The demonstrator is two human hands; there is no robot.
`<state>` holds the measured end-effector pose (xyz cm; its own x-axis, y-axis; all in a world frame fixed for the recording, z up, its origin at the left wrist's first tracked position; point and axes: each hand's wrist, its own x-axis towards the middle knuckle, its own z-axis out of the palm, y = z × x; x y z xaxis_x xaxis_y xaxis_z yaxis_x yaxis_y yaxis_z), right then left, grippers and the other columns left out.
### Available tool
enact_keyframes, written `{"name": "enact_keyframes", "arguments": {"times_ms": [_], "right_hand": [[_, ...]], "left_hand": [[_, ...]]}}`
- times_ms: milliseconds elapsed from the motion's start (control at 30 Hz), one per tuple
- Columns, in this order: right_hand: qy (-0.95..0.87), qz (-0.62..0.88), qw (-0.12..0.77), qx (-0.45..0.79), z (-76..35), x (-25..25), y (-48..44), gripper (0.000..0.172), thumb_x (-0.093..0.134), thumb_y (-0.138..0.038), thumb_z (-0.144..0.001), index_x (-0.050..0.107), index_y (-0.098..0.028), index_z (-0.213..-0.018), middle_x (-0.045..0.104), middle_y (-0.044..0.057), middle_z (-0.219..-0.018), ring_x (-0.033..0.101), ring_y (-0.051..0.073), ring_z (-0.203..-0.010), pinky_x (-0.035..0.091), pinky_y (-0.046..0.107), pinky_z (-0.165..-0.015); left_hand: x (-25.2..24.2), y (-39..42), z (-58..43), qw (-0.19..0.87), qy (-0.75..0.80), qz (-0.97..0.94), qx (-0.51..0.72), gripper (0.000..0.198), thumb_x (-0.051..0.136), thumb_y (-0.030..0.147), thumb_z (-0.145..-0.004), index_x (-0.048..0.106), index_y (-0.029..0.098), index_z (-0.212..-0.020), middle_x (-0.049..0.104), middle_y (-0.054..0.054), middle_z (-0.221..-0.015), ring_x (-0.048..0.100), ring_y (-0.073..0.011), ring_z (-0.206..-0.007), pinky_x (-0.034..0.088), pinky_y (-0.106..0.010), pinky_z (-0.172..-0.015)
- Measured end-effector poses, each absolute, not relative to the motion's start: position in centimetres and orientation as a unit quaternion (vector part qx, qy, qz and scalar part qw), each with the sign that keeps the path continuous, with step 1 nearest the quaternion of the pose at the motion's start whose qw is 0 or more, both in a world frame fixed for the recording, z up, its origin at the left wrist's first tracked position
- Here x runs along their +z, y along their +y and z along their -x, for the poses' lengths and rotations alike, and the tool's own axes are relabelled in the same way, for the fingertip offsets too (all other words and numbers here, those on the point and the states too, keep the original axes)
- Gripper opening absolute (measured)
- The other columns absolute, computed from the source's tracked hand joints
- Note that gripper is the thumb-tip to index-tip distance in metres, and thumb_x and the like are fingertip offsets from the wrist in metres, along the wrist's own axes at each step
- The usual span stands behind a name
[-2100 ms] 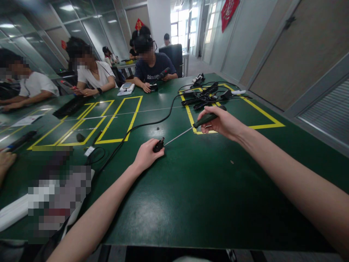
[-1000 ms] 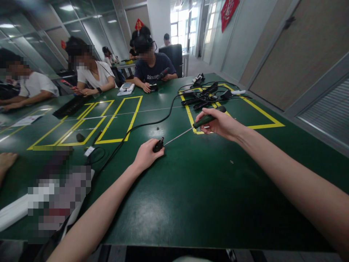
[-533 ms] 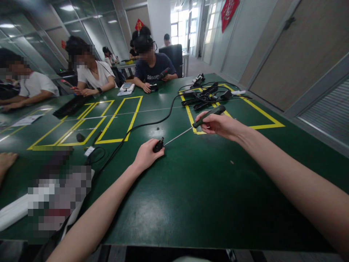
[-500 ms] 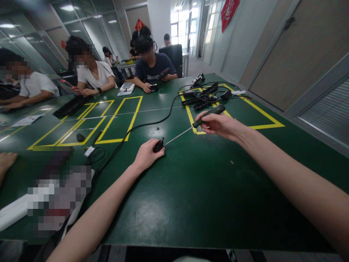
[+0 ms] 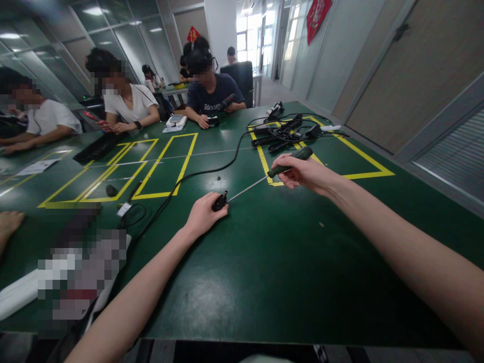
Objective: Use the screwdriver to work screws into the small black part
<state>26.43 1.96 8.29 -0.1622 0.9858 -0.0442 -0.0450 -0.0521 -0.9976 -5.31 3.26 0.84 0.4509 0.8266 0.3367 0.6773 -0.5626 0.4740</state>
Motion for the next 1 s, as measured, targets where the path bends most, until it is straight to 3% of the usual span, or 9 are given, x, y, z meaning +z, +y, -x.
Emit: {"name": "enact_keyframes", "arguments": {"times_ms": [167,367,567,767,1000], "right_hand": [[-0.516,0.441,0.463,0.57,-26.28,8.47,1.88,0.019,0.085,-0.026,-0.076,0.073,-0.018,-0.087,0.061,-0.001,-0.06,0.054,0.011,-0.052,0.035,0.023,-0.045],[-0.516,0.438,0.463,0.572,-26.2,8.49,1.76,0.034,0.084,-0.049,-0.085,0.074,-0.017,-0.084,0.06,0.001,-0.061,0.052,0.012,-0.053,0.036,0.025,-0.047],[-0.515,0.446,0.481,0.552,-26.15,8.14,1.97,0.027,0.091,-0.036,-0.073,0.074,-0.017,-0.084,0.064,0.001,-0.064,0.055,0.01,-0.052,0.039,0.023,-0.047],[-0.526,0.447,0.469,0.551,-25.99,8.35,1.65,0.032,0.084,-0.047,-0.083,0.071,-0.018,-0.081,0.048,-0.006,-0.045,0.037,0.006,-0.038,0.022,0.022,-0.039],[-0.525,0.435,0.471,0.56,-25.79,8.59,1.49,0.027,0.092,-0.029,-0.07,0.074,-0.017,-0.085,0.056,-0.004,-0.055,0.047,0.008,-0.049,0.034,0.023,-0.046]], "left_hand": [[0.71,3.29,5.39,0.137,0.448,-0.841,0.27,0.011,0.071,0.024,-0.09,0.065,0.019,-0.082,0.063,-0.001,-0.078,0.057,-0.0169,-0.07,0.043,-0.027,-0.068],[0.69,3.31,5.43,0.133,0.447,-0.842,0.273,0.011,0.072,0.023,-0.09,0.065,0.02,-0.082,0.064,-0.001,-0.079,0.058,-0.0169,-0.071,0.042,-0.027,-0.067],[0.79,3.33,5.38,0.137,0.446,-0.842,0.272,0.012,0.072,0.023,-0.09,0.064,0.02,-0.082,0.063,-0.001,-0.079,0.057,-0.0169,-0.071,0.042,-0.027,-0.068],[0.78,3.24,5.42,0.141,0.445,-0.841,0.274,0.011,0.072,0.024,-0.09,0.065,0.02,-0.083,0.063,-0.001,-0.079,0.057,-0.0172,-0.071,0.043,-0.027,-0.068],[0.73,3.3,5.45,0.14,0.446,-0.841,0.272,0.012,0.072,0.024,-0.09,0.065,0.019,-0.082,0.063,-0.001,-0.079,0.056,-0.0165,-0.071,0.041,-0.027,-0.067]]}}
